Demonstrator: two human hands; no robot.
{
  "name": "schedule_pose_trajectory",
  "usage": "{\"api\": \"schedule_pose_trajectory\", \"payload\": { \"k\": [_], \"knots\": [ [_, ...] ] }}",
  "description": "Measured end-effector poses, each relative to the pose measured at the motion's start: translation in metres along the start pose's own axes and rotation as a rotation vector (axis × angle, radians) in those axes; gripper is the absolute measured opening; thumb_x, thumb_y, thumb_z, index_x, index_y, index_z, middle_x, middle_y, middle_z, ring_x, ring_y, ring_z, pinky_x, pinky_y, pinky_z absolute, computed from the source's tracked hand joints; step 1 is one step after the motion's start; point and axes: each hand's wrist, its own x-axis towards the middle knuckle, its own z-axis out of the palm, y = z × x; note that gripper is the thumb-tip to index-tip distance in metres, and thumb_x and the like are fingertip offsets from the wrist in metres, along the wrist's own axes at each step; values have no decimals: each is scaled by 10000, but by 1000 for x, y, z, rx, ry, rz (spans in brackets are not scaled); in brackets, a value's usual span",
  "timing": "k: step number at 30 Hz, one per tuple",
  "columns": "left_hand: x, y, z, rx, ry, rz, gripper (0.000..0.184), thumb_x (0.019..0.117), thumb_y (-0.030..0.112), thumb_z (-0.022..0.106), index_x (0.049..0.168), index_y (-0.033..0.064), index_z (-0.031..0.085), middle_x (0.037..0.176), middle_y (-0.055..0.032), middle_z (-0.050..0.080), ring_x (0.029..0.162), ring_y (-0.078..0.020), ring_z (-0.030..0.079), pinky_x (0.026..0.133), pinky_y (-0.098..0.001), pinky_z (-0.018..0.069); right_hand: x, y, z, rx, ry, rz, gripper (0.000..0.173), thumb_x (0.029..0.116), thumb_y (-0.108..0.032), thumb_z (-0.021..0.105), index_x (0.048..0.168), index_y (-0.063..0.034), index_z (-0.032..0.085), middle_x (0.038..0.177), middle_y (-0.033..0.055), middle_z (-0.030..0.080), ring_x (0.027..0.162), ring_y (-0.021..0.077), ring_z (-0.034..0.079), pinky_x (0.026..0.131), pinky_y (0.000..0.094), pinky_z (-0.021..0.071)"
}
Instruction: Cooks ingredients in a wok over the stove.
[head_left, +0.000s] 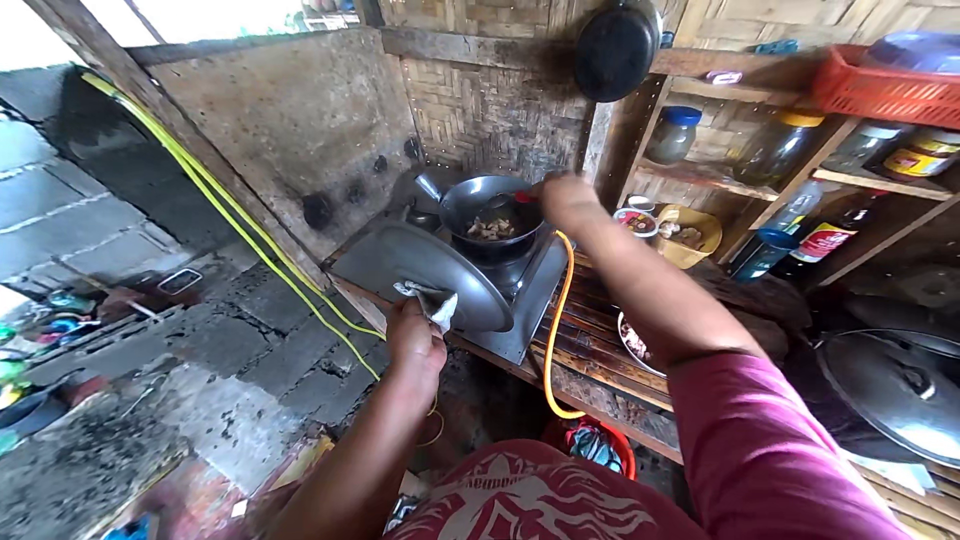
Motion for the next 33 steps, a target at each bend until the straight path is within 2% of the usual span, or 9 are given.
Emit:
{"api": "schedule_pose_trajectory", "payload": {
  "k": [4, 6, 10, 14, 18, 21, 24, 28, 33],
  "knots": [
    [-2, 2, 1, -3, -18, 16, 148, 1076, 149, 438, 1192, 68, 481, 901, -98, 584, 715, -169, 604, 615, -327, 539, 42, -16, 49, 48, -27, 35, 428, 949, -111, 641, 1376, -134, 653, 1436, 233, 574, 1358, 463, 500, 1116, 703, 333],
    [-1, 2, 0, -1, -29, 24, 142, 1077, 151, 438, 1186, 69, 478, 889, -96, 587, 699, -166, 605, 602, -321, 539, 54, -15, 62, -7, -69, -8, 483, 978, -173, 629, 1460, -176, 591, 1462, 214, 563, 1375, 440, 499, 1139, 691, 319],
    [2, 5, -5, -1, -37, 17, 138, 1076, 141, 435, 1188, 69, 469, 889, -97, 585, 701, -166, 609, 599, -321, 542, 44, -6, 51, -105, -104, -107, 365, 961, -111, 628, 1305, -202, 710, 1352, 165, 653, 1318, 392, 556, 1140, 674, 324],
    [7, 10, -10, -14, -33, 13, 150, 1078, 138, 435, 1201, 61, 472, 893, -99, 595, 711, -172, 620, 613, -327, 554, 22, -1, 23, -209, -117, -134, 319, 957, -84, 623, 1234, -194, 738, 1275, 138, 689, 1274, 371, 585, 1132, 665, 333],
    [13, 19, -14, -10, -11, 25, 176, 1081, 148, 431, 1233, 65, 459, 931, -106, 589, 748, -174, 619, 644, -341, 556, 34, -17, 8, -178, -68, -82, 221, 940, -127, 670, 1144, -100, 749, 1256, 199, 676, 1234, 422, 595, 1102, 707, 348],
    [19, 21, -17, -5, -6, 30, 131, 1078, 147, 435, 1179, 67, 461, 896, -102, 585, 718, -177, 616, 619, -341, 553, 61, -38, 31, -101, -76, -31, 268, 959, -210, 664, 1195, -111, 744, 1298, 203, 670, 1255, 422, 595, 1103, 714, 345],
    [26, 23, -21, 1, -14, 23, 151, 1078, 148, 435, 1204, 69, 462, 918, -105, 582, 736, -178, 613, 634, -344, 551, 68, -55, 48, -39, -118, -8, 266, 972, -161, 643, 1203, -63, 732, 1300, 216, 671, 1262, 430, 595, 1104, 722, 345],
    [36, 25, -24, -2, -22, 7, 135, 1077, 141, 431, 1181, 66, 473, 910, -106, 586, 735, -177, 616, 631, -338, 552, 48, -53, 35, -141, -145, -42, 252, 962, -205, 666, 1158, -64, 739, 1255, 197, 687, 1234, 409, 608, 1096, 700, 357],
    [55, 30, -25, -11, -30, -11, 125, 1074, 146, 438, 1161, 75, 491, 864, -94, 580, 672, -162, 591, 575, -316, 524, 27, -42, 9, -260, -120, -49, 212, 952, -163, 669, 1142, -106, 746, 1232, 187, 688, 1208, 399, 618, 1091, 687, 363]
  ]
}}
